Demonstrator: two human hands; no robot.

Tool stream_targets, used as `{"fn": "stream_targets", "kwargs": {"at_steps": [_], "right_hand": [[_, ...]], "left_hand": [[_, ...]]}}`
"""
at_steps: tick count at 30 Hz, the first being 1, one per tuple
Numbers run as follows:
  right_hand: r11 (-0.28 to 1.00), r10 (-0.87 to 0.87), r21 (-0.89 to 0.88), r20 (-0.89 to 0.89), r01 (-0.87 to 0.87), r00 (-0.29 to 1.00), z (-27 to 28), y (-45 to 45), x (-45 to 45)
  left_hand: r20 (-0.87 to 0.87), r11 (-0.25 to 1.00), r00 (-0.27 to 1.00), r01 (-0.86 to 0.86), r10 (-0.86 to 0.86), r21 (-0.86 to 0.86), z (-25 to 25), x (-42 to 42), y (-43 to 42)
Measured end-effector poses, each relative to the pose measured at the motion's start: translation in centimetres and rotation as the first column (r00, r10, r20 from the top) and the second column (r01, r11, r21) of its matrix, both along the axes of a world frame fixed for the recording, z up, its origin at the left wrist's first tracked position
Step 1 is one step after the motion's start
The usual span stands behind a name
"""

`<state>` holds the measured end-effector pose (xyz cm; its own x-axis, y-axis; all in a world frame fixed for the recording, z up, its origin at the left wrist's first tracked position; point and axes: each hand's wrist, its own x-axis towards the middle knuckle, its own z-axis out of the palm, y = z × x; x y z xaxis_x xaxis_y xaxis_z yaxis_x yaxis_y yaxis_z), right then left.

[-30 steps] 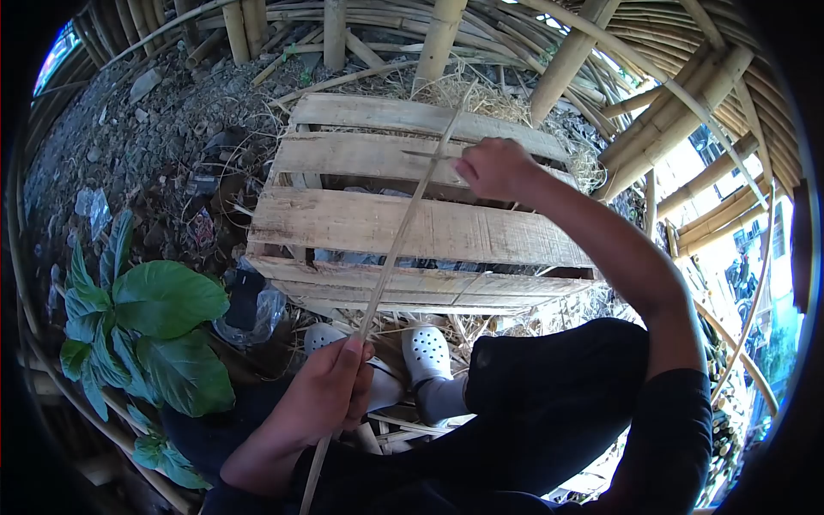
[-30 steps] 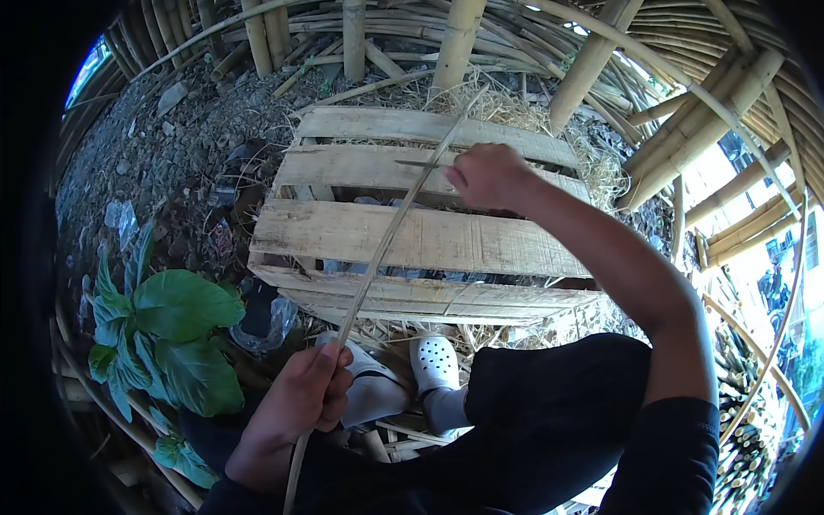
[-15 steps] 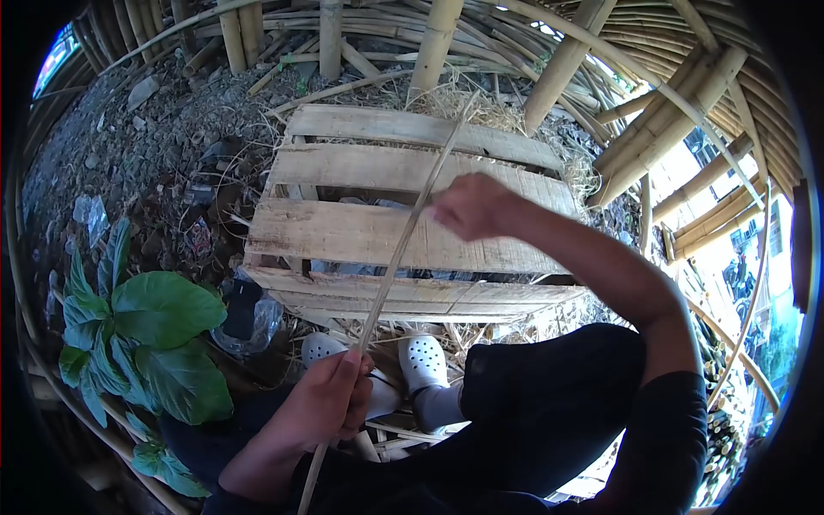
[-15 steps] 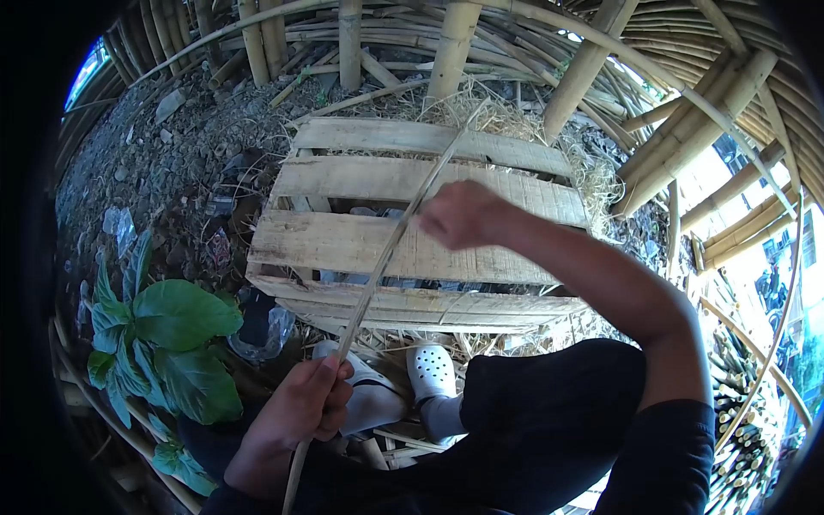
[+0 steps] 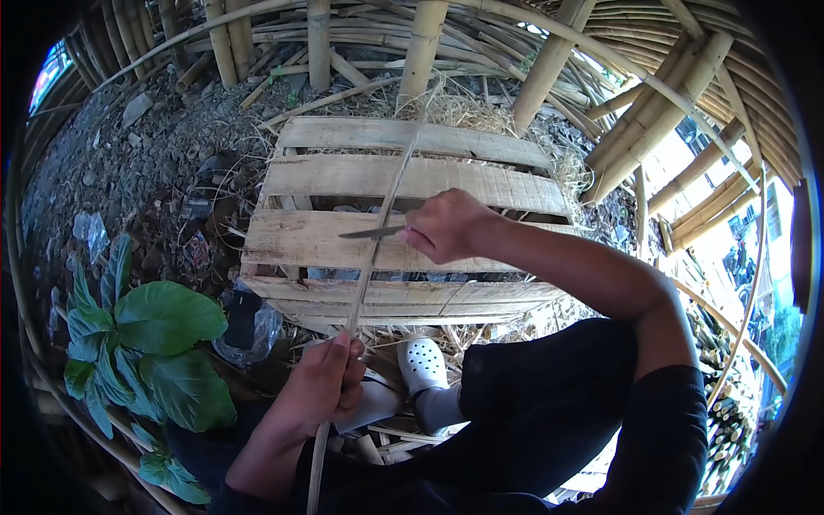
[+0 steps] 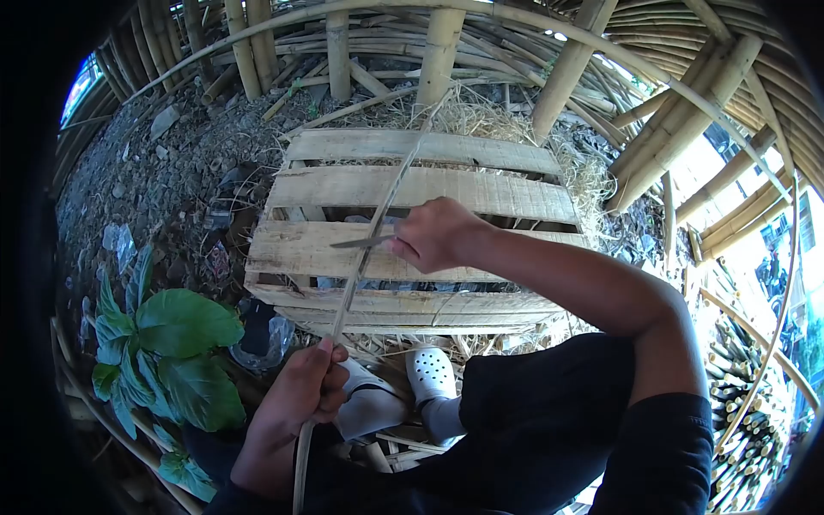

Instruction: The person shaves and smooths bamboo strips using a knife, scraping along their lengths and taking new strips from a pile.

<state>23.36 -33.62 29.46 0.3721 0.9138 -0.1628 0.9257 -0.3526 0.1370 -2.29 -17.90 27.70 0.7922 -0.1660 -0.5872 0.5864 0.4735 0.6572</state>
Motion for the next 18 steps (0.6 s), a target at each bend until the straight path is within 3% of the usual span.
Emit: {"fn": "stream_targets", "kwargs": {"at_steps": [5,7,11,13,14,17,18], "right_hand": [[0.991,0.080,0.110,0.014,-0.081,0.997,-0.6,0.4,0.8],[0.999,-0.051,-0.006,-0.023,0.051,0.998,0.2,1.6,-0.8],[0.995,0.048,-0.086,-0.018,-0.050,0.999,1.3,1.5,-0.8],[0.992,0.005,0.124,0.088,-0.016,0.996,0.9,1.2,1.9],[0.996,-0.091,0.007,0.057,0.091,0.994,1.0,1.4,1.5],[0.993,0.059,-0.106,-0.008,-0.060,0.998,1.8,2.7,-3.8],[0.988,0.152,-0.016,-0.024,-0.152,0.988,1.2,2.4,-3.4]], "left_hand": [[0.015,0.996,0.998,-0.058,0.057,0.061,0.1,-0.3,0.2],[0.006,0.995,0.998,-0.068,0.068,0.073,0.3,-0.4,0.1],[0.010,0.998,0.999,-0.049,0.049,0.032,0.1,-0.7,0.1],[0.006,0.998,0.999,-0.045,0.045,0.032,0.0,-1.0,0.2],[0.002,0.999,0.999,-0.041,0.041,0.020,0.0,-0.9,0.2],[0.008,0.999,0.999,-0.041,0.041,0.017,0.2,-1.0,0.2],[0.013,0.999,0.999,-0.035,0.035,0.034,0.2,-0.9,0.1]]}}
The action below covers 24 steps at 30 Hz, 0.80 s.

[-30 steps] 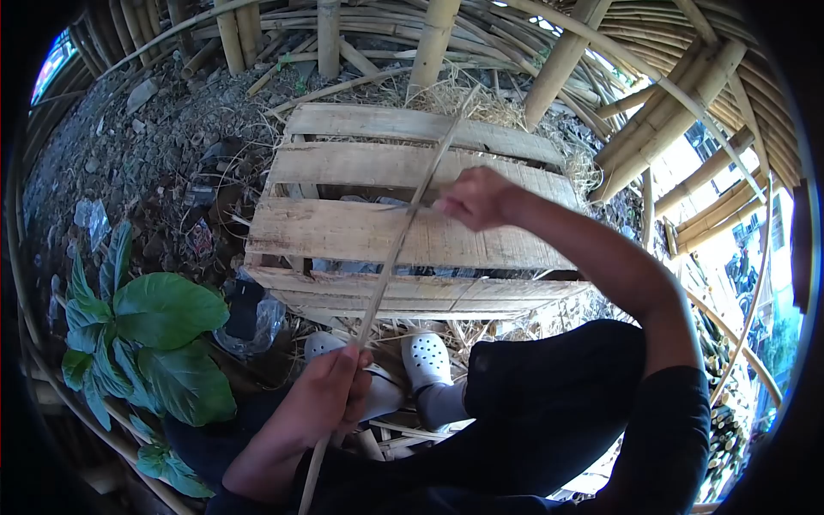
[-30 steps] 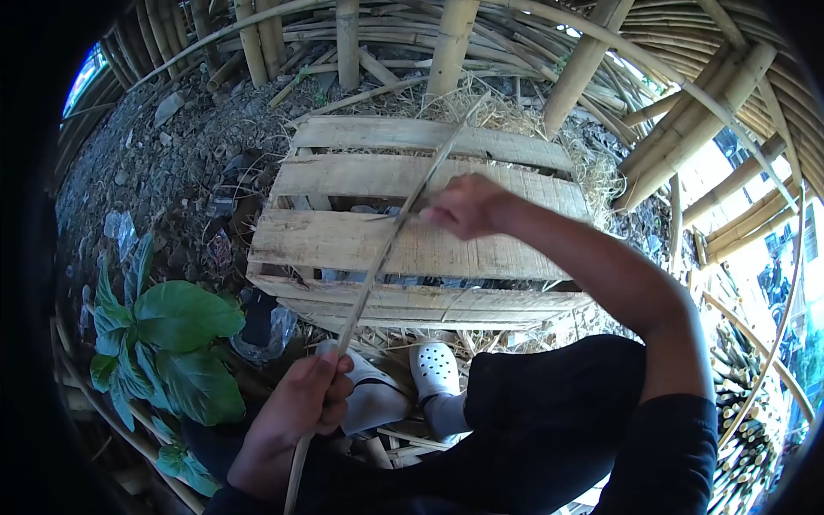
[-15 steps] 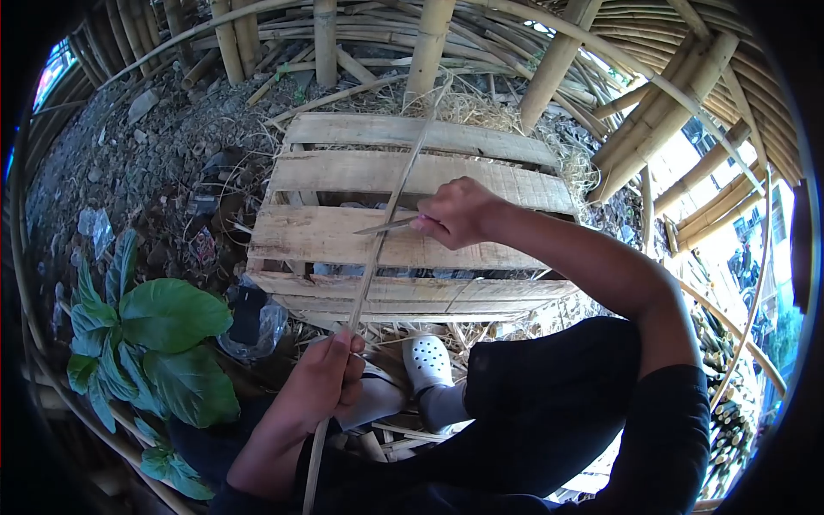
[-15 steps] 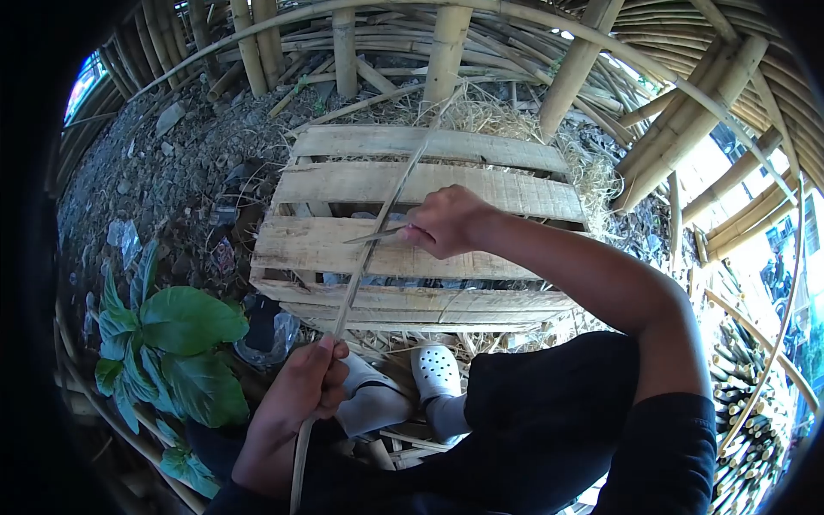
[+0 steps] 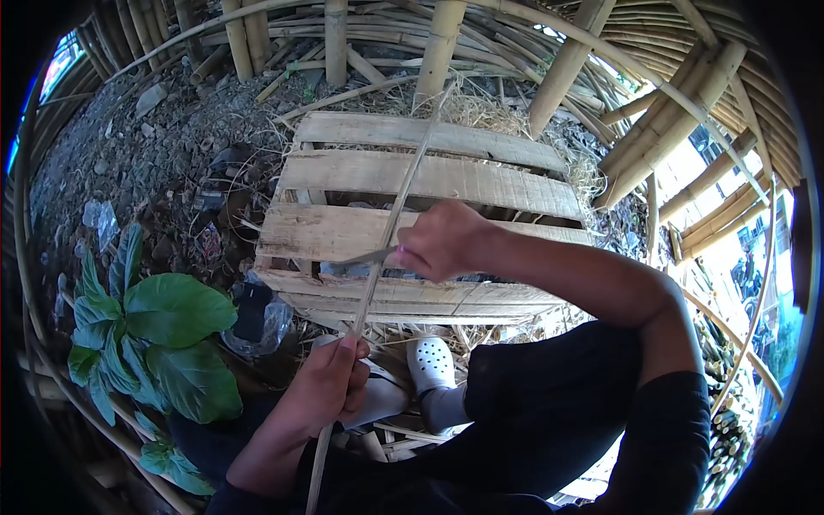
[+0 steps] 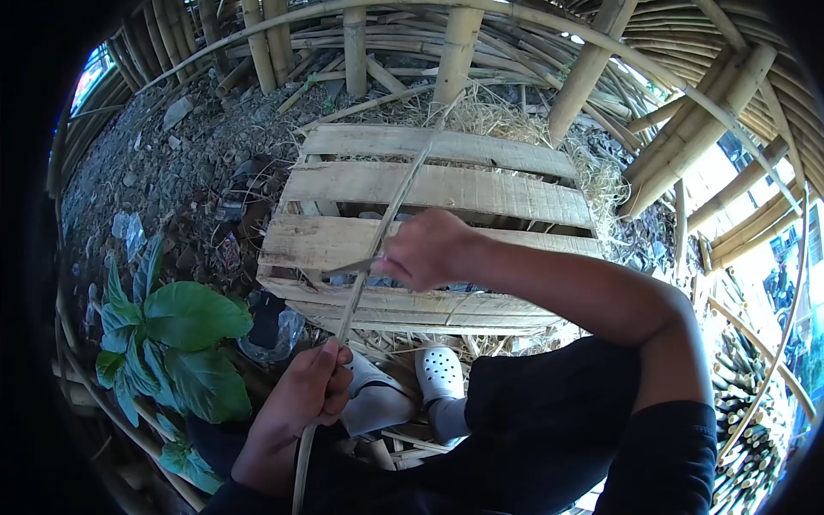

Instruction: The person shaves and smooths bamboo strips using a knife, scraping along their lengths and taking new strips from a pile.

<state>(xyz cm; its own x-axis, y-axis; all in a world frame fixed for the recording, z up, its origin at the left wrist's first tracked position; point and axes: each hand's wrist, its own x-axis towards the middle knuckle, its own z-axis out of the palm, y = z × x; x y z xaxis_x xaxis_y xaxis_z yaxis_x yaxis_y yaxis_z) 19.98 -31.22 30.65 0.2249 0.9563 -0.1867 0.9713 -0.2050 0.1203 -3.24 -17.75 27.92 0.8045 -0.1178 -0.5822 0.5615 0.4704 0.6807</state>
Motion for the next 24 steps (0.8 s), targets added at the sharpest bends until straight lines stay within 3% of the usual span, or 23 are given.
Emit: {"fn": "stream_targets", "kwargs": {"at_steps": [1,3,4,7,9,12,15,17,19,21,24], "right_hand": [[1.000,-0.010,0.003,-0.003,0.010,1.000,-0.8,-0.4,1.9],[0.960,-0.276,0.087,0.154,0.265,0.949,-1.1,-1.3,7.6],[0.950,-0.314,0.033,0.112,0.312,0.943,0.5,-1.4,8.0],[0.968,-0.222,-0.096,0.093,0.231,0.971,0.9,-0.1,3.1],[0.987,-0.134,-0.079,0.054,0.138,0.989,0.0,0.2,3.3],[0.938,-0.337,0.119,0.109,0.325,0.935,0.1,-1.0,7.9],[0.902,-0.428,-0.047,0.035,0.429,0.903,0.2,-0.3,6.7],[0.970,-0.239,-0.044,0.012,0.240,0.971,0.9,0.7,3.7],[0.961,-0.277,0.013,0.057,0.277,0.959,-0.4,0.3,6.0],[0.921,-0.382,0.028,0.250,0.388,0.890,-0.7,-1.6,12.1],[0.906,-0.411,-0.001,0.230,0.422,0.882,1.5,-2.8,12.2]], "left_hand": [[-0.003,1.000,1.000,0.010,-0.010,0.003,0.0,0.0,0.1],[0.010,1.000,1.000,-0.012,0.012,0.000,-0.2,-0.3,0.5],[0.009,1.000,1.000,-0.019,0.019,-0.002,-0.1,-0.5,0.7],[0.000,0.999,1.000,0.014,-0.014,-0.045,0.1,-0.6,0.9],[-0.038,0.999,0.999,0.012,-0.013,-0.033,-0.1,-0.6,0.8],[-0.007,1.000,1.000,-0.013,0.013,0.000,-0.1,-0.6,0.6],[-0.006,0.999,1.000,0.020,-0.020,-0.037,-0.2,-0.5,1.0],[-0.019,0.999,1.000,0.018,-0.019,-0.032,0.2,-0.7,0.9],[-0.049,0.999,0.999,0.023,-0.024,-0.024,0.3,-0.8,0.9],[-0.020,1.000,1.000,0.021,-0.021,-0.005,0.2,-1.2,0.8],[-0.039,0.999,0.998,0.045,-0.045,-0.006,0.8,-1.3,1.4]]}}
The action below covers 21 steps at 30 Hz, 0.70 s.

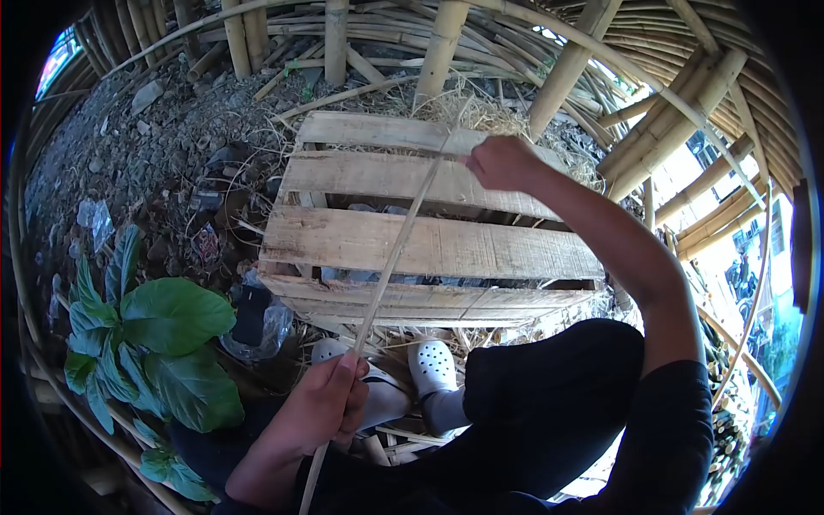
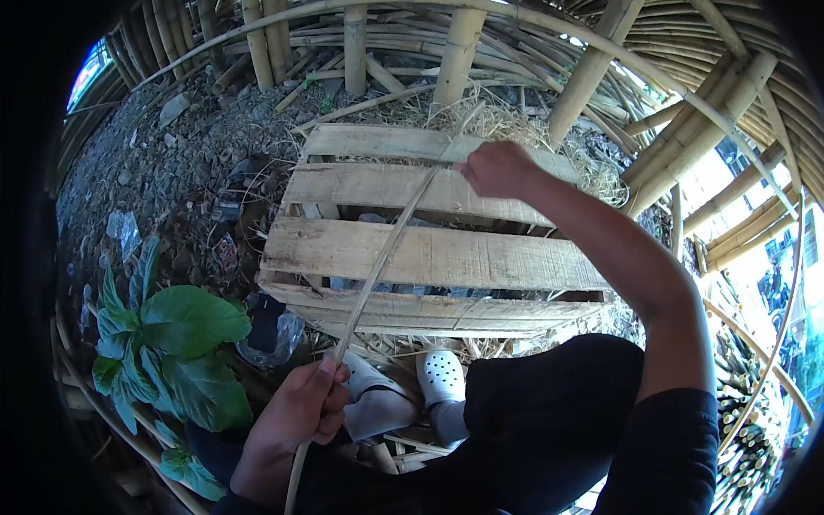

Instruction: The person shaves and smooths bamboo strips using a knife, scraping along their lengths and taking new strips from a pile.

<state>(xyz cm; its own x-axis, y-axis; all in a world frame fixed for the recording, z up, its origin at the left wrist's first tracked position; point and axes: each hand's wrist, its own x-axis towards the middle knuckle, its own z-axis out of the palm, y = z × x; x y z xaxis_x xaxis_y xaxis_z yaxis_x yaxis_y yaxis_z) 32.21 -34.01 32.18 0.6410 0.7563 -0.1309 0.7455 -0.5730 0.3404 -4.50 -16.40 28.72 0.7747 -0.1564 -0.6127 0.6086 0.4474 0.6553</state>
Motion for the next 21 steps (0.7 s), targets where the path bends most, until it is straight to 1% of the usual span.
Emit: {"fn": "stream_targets", "kwargs": {"at_steps": [1,3,4,6,7,9,11,12,13,15,16,17,18,19,21], "right_hand": [[0.996,0.083,0.044,-0.106,-0.079,0.991,-0.5,0.1,-0.8],[0.968,0.216,0.170,-0.191,-0.184,0.958,-2.1,0.4,-3.4],[0.967,0.221,0.172,-0.185,-0.190,0.958,-2.6,0.4,-3.5],[0.909,0.331,0.304,-0.109,-0.285,0.937,-4.1,0.1,-3.6],[0.925,0.327,0.238,-0.097,-0.297,0.940,-3.2,0.0,-2.3],[0.995,0.088,0.059,-0.092,-0.082,0.992,-0.9,0.5,-0.5],[0.998,0.046,-0.040,-0.161,-0.054,0.986,-0.5,2.3,-4.2],[0.988,0.140,-0.034,-0.257,-0.154,0.956,-1.3,3.0,-5.7],[0.934,0.355,0.120,-0.237,-0.336,0.904,-2.1,3.1,-7.3],[0.971,0.219,-0.032,-0.279,-0.237,0.935,-0.8,3.8,-7.2],[0.981,0.181,-0.042,-0.162,-0.190,0.970,-1.3,3.2,-5.3],[0.988,0.146,-0.047,-0.037,-0.148,0.989,-1.5,2.3,-2.8],[0.999,-0.023,-0.028,-0.018,0.022,1.000,-0.5,1.6,-1.5],[0.999,-0.020,-0.028,-0.019,0.019,1.000,-0.5,1.0,-1.6],[0.996,-0.044,0.075,0.017,0.042,0.999,-0.7,0.3,-3.0]], "left_hand": [[0.007,1.000,1.000,-0.007,0.007,-0.003,-0.2,0.1,0.1],[-0.043,0.999,0.998,0.034,-0.035,-0.033,-0.9,0.3,0.3],[-0.038,0.999,0.999,0.030,-0.031,-0.030,-1.0,0.4,0.2],[-0.048,1.000,0.999,0.022,-0.023,-0.014,-1.1,0.5,-0.2],[-0.061,0.999,0.998,0.032,-0.033,-0.013,-1.1,0.4,-0.3],[-0.033,0.999,0.999,0.017,-0.018,-0.050,-1.0,0.9,-0.3],[-0.038,0.996,0.999,0.018,-0.021,-0.083,-0.8,1.1,-0.2],[-0.051,0.993,0.998,0.022,-0.028,-0.115,-0.8,1.0,-0.1],[-0.043,0.993,0.999,0.021,-0.026,-0.118,-0.8,1.0,-0.1],[-0.060,0.996,0.998,0.015,-0.021,-0.092,-0.8,0.6,-0.1],[-0.072,0.995,0.997,0.025,-0.032,-0.092,-0.5,0.3,-0.1],[-0.062,0.997,0.998,0.023,-0.028,-0.068,0.0,0.2,-0.2],[-0.044,0.999,0.999,0.016,-0.018,-0.044,0.3,0.2,-0.1],[-0.045,0.999,0.999,0.013,-0.015,-0.044,0.1,0.1,-0.1],[-0.037,0.997,0.998,0.043,-0.046,-0.068,-0.4,0.1,0.1]]}}
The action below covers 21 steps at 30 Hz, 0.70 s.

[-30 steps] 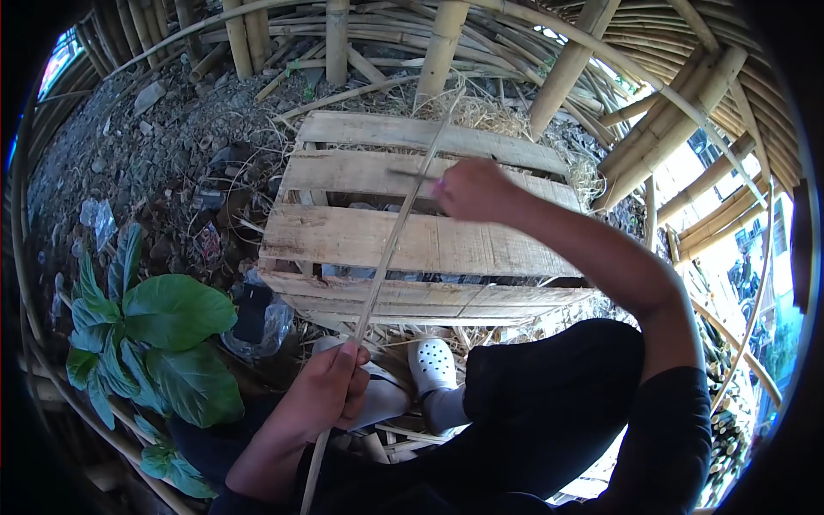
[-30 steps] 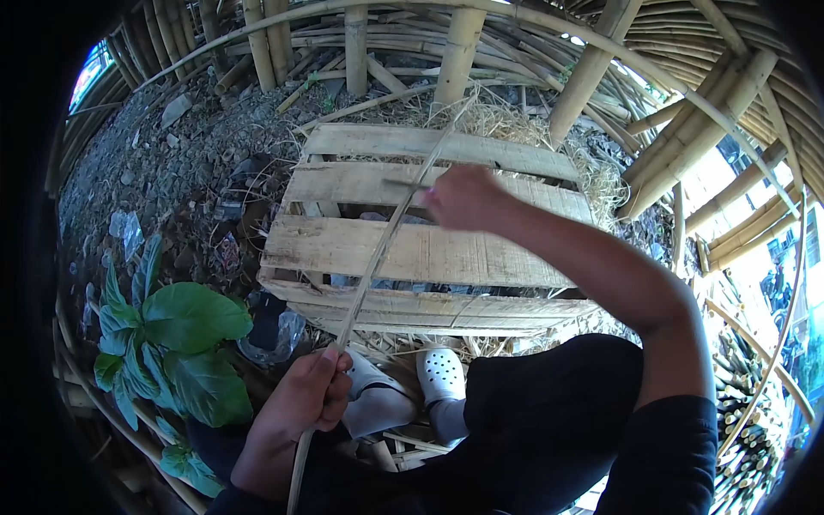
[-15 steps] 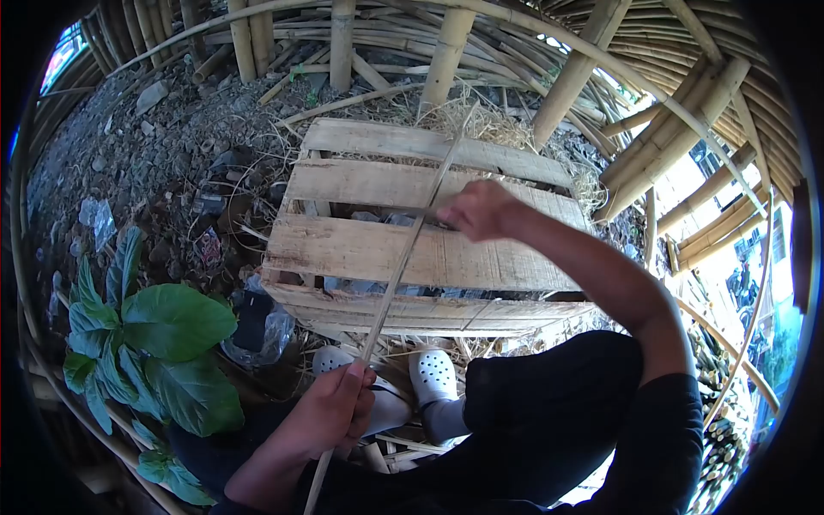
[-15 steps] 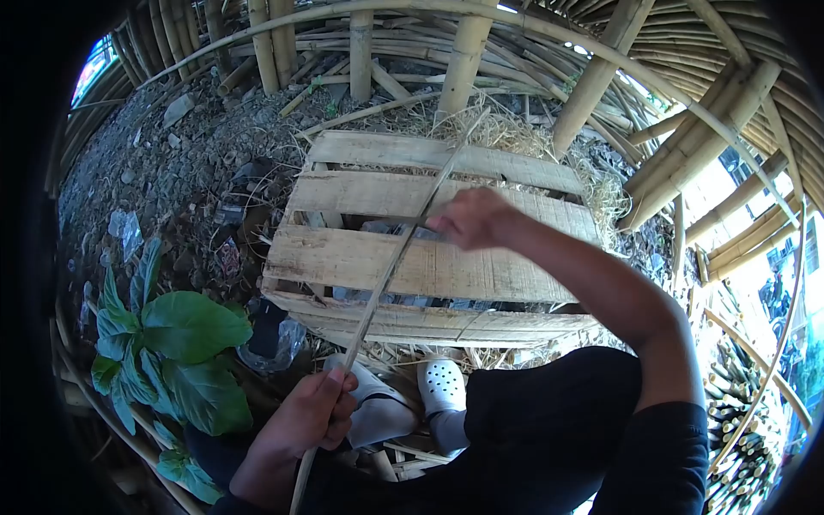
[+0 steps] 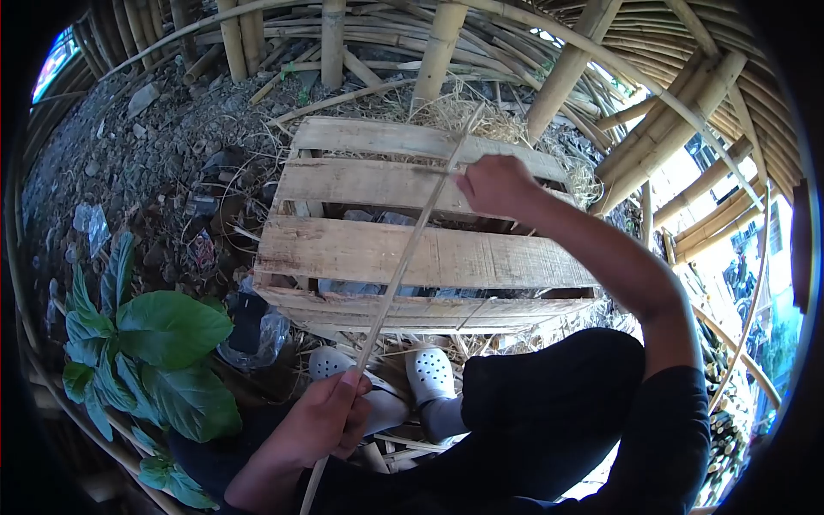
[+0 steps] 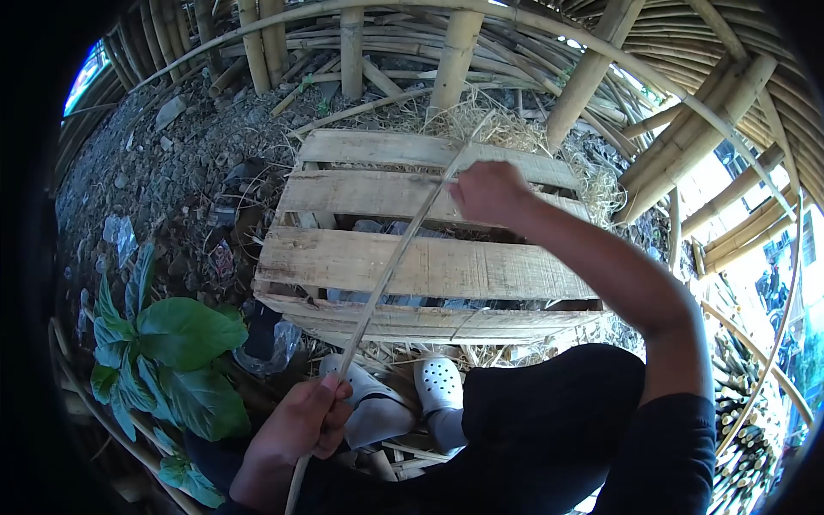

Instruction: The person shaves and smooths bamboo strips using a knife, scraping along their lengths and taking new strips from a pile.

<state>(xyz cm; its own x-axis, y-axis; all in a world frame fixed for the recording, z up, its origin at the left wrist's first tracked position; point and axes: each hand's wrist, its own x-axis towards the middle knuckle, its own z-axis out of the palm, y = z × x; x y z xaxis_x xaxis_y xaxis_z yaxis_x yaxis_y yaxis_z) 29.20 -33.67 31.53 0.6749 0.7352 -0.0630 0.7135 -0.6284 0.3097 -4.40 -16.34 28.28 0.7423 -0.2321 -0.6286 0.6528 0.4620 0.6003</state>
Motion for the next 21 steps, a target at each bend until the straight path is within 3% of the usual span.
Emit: {"fn": "stream_targets", "kwargs": {"at_steps": [3,4,6,7,9,13,16,19,21], "right_hand": [[0.994,-0.066,0.067,-0.211,0.082,0.975,-0.5,1.4,-4.5],[0.970,-0.076,0.191,-0.341,0.149,0.937,-1.1,1.5,-5.7],[0.946,-0.099,0.225,-0.483,0.233,0.870,-0.1,2.0,-8.3],[0.944,-0.101,0.228,-0.489,0.239,0.866,0.5,2.5,-8.9],[0.850,-0.209,0.222,-0.691,0.478,0.692,1.0,3.2,-9.5],[0.807,-0.195,0.253,-0.739,0.534,0.645,-1.7,3.5,-8.9],[0.737,-0.197,0.302,-0.760,0.605,0.619,-1.7,3.7,-10.7],[0.844,0.024,0.352,-0.779,0.405,0.626,-0.5,3.8,-13.4],[0.846,0.095,0.399,-0.766,0.354,0.636,-0.7,4.3,-14.6]], "left_hand": [[-0.027,1.000,1.000,0.000,0.000,0.015,0.2,0.5,-0.1],[-0.032,1.000,0.999,-0.006,0.007,0.015,-0.1,0.6,0.1],[0.018,0.996,0.997,0.079,-0.078,-0.049,-0.8,0.7,0.5],[0.012,0.996,0.996,0.084,-0.083,-0.044,-0.9,0.8,0.7],[0.149,0.984,0.973,0.180,-0.178,0.000,-1.2,0.8,1.0],[0.206,0.965,0.943,0.258,-0.261,0.043,-2.4,0.7,2.2],[0.154,0.979,0.974,0.183,-0.167,-0.091,-2.8,1.0,2.3],[0.219,0.996,0.975,0.057,-0.041,-0.066,-2.8,1.5,1.0],[0.136,0.967,0.983,-0.088,0.123,-0.240,-3.4,1.8,0.2]]}}
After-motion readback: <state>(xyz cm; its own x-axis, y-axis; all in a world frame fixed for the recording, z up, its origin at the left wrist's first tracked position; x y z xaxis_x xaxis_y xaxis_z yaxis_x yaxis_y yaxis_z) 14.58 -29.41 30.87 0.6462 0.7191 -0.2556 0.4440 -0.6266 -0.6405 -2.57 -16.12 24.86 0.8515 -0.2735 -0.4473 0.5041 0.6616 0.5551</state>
